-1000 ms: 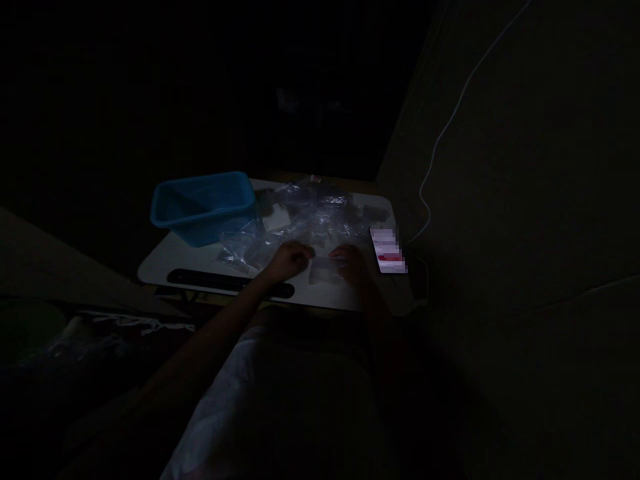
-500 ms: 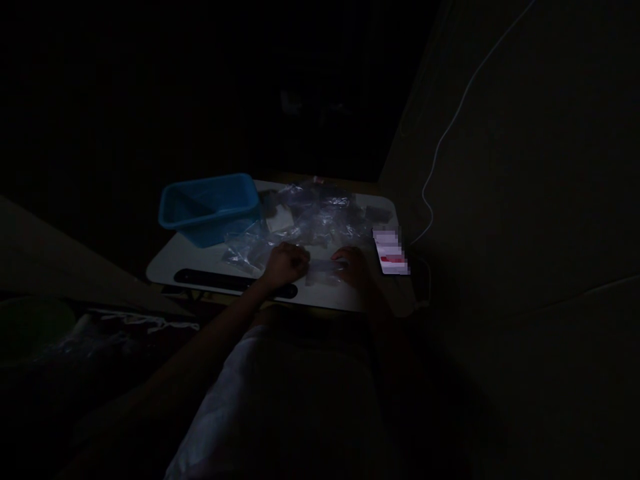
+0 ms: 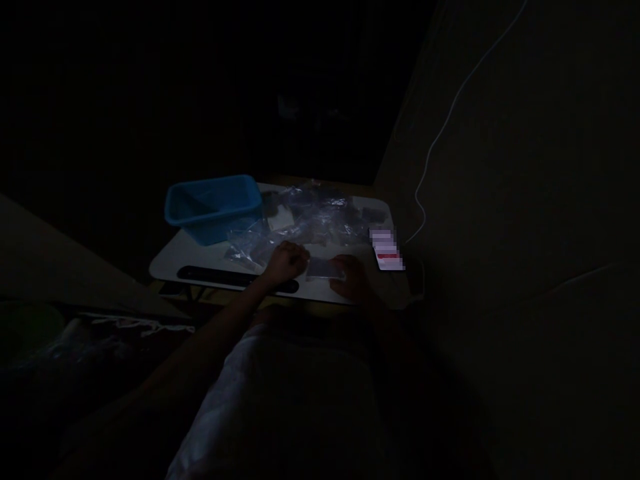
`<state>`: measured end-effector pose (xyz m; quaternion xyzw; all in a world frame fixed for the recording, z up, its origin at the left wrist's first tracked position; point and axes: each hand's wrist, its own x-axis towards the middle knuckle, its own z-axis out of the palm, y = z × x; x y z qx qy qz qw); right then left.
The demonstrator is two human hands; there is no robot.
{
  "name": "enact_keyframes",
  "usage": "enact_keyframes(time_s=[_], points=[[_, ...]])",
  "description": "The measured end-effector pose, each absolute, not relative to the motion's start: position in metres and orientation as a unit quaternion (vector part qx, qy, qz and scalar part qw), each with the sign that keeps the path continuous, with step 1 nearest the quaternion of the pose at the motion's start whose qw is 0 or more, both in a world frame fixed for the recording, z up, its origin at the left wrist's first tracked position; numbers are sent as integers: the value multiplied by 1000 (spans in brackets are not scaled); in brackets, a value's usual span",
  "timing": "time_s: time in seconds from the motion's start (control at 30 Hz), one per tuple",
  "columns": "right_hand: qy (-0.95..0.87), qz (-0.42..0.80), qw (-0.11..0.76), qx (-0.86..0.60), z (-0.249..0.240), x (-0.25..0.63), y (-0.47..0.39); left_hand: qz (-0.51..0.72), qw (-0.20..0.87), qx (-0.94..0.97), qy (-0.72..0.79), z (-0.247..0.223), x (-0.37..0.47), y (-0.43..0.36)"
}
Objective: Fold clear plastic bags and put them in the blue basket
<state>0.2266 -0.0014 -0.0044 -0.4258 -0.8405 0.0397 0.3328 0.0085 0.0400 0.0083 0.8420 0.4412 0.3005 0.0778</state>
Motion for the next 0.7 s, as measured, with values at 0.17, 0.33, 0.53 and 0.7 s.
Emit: enact_keyframes(time_s=[0.17, 0.33, 0.53, 0.7], points=[[-842, 15, 340, -418, -6, 221, -1, 278, 59, 845, 454, 13, 10, 37], [-827, -26, 291, -480, 2, 209, -10, 195, 12, 896, 398, 21, 14, 21], [-799, -58, 186, -569, 12, 172, -36, 141, -16, 886, 441, 20, 21, 2], [-808, -29, 143, -571, 11, 153, -35, 94, -7, 893, 439, 15, 22, -2]])
